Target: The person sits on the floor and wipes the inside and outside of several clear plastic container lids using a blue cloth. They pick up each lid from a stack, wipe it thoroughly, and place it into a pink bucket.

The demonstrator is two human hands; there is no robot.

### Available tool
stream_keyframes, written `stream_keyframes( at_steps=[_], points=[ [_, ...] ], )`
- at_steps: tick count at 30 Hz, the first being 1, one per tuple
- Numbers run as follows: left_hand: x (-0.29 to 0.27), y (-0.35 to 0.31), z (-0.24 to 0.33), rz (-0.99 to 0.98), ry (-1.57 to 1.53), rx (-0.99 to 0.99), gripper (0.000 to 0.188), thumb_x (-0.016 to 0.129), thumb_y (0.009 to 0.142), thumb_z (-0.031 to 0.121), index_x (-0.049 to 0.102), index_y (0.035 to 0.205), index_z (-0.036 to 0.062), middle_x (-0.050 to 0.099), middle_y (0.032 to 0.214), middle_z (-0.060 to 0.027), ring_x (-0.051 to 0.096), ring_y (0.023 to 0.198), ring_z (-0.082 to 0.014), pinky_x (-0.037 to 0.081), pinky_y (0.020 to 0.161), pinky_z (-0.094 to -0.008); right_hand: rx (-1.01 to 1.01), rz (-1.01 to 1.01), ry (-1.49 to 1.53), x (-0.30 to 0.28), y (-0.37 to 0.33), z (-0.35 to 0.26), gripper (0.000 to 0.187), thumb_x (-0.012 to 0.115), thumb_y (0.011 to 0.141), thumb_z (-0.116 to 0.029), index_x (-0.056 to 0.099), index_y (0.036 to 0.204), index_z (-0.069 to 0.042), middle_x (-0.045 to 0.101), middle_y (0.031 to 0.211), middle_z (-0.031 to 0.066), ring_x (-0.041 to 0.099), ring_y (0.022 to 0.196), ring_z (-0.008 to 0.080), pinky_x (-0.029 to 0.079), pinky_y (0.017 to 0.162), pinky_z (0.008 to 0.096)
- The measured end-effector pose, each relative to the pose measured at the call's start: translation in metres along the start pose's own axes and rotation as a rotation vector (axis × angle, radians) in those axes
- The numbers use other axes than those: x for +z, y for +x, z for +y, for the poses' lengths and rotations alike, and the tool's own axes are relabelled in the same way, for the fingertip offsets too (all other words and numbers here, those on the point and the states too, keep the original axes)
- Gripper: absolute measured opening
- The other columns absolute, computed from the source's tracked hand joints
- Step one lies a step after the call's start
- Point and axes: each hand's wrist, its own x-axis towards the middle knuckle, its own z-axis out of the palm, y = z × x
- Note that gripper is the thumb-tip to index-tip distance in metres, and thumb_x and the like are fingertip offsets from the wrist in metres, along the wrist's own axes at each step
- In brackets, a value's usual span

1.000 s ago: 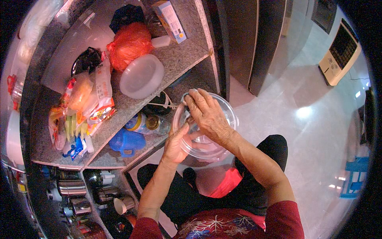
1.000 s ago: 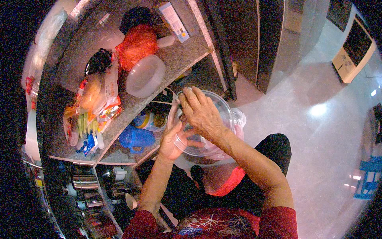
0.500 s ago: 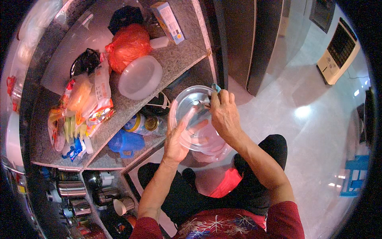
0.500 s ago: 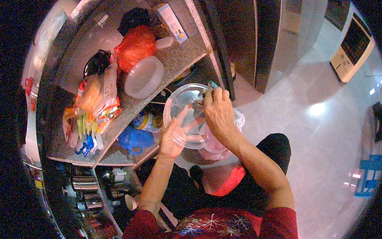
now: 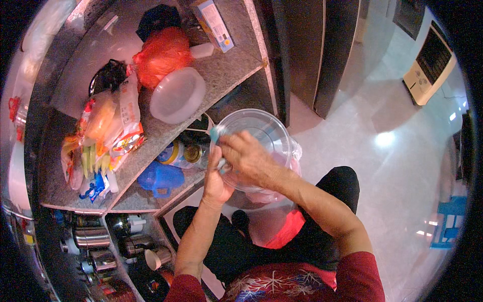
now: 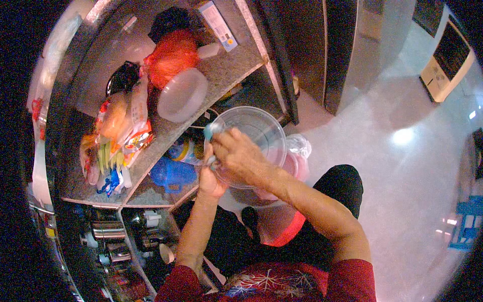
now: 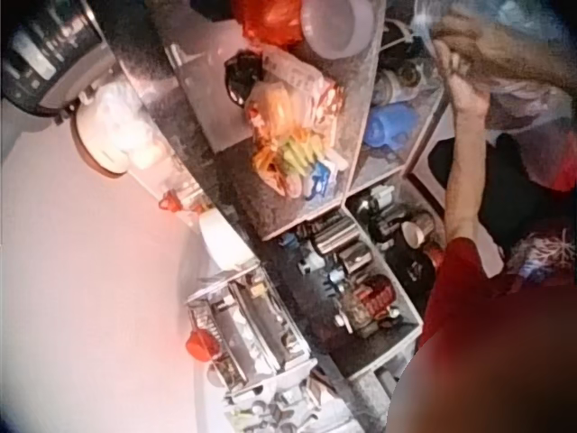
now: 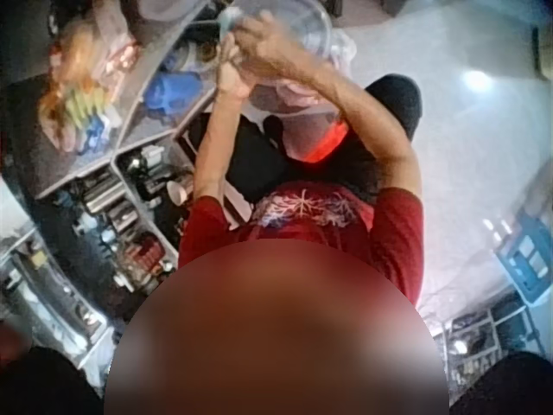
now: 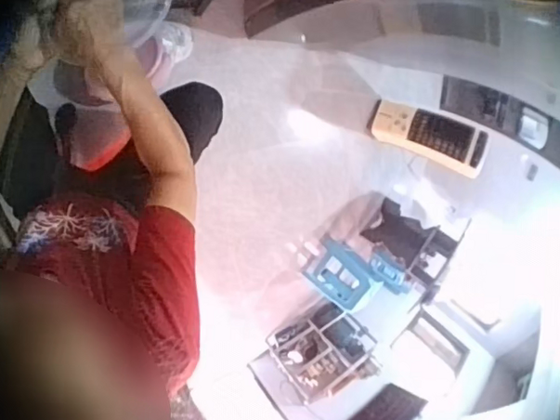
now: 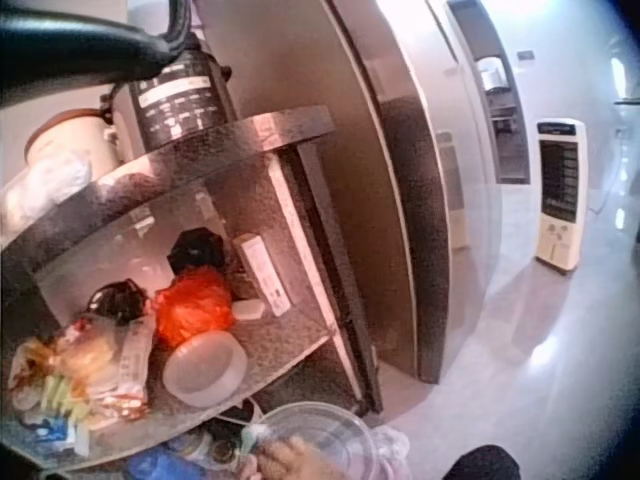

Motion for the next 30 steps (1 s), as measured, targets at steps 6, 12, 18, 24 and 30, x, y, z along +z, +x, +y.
stream_keyframes(
  at_steps=[6,12,18,24,30],
  points=[
    [0.014,-0.002,0.008,-0.215,0.086,0.076,0.067,0.048,0.097,0.031,0.005,0.148,0.0375,0.031,0.148,-0.0153,0.051,0.117,-0.0418,0.056,0.073,-0.0600,0.276,-0.045,-0.391,-0.024,-0.011,0.032,0.029,0.063,0.076,-0.020,0.060,0.094,0.002,0.057,0.088,0.0156,0.056,0.088,0.0319,0.050,0.074,0.0374],
    [0.015,0.000,0.004,-0.197,0.166,0.167,0.068,0.048,0.097,0.035,0.003,0.148,0.0344,0.027,0.150,-0.0181,0.054,0.116,-0.0400,0.057,0.077,-0.0543,0.468,-0.395,-0.384,-0.021,-0.041,-0.002,0.022,0.059,0.084,-0.022,0.060,0.086,-0.001,0.059,0.087,0.0186,0.062,0.077,0.0295,0.054,0.058,0.0363],
    [0.016,0.003,-0.002,-0.163,0.175,0.207,0.066,0.043,0.097,0.044,0.006,0.150,0.0310,0.034,0.147,-0.0193,0.055,0.114,-0.0412,0.052,0.087,-0.0517,0.389,-0.276,0.366,-0.018,-0.030,-0.026,0.043,0.066,0.068,-0.003,0.052,0.109,0.000,0.054,0.104,0.0211,0.056,0.098,0.0398,0.051,0.079,0.0434],
    [0.020,0.009,-0.014,-0.045,-0.018,0.085,0.071,0.045,0.093,0.054,0.012,0.150,0.0261,0.039,0.141,-0.0161,0.050,0.121,-0.0334,0.051,0.092,-0.0521,0.333,0.158,0.066,-0.012,-0.006,0.001,0.048,0.069,0.067,-0.010,0.052,0.112,-0.002,0.050,0.105,0.0178,0.050,0.098,0.0379,0.046,0.080,0.0409],
    [0.014,0.005,-0.008,-0.274,-0.273,-0.111,0.066,0.038,0.091,0.063,0.020,0.147,0.0330,0.034,0.148,-0.0095,0.045,0.127,-0.0333,0.047,0.093,-0.0554,0.324,0.310,-0.127,-0.021,0.006,0.019,0.070,0.077,0.054,-0.006,0.052,0.120,-0.003,0.048,0.118,0.0176,0.047,0.105,0.0387,0.041,0.090,0.0450]
  ],
)
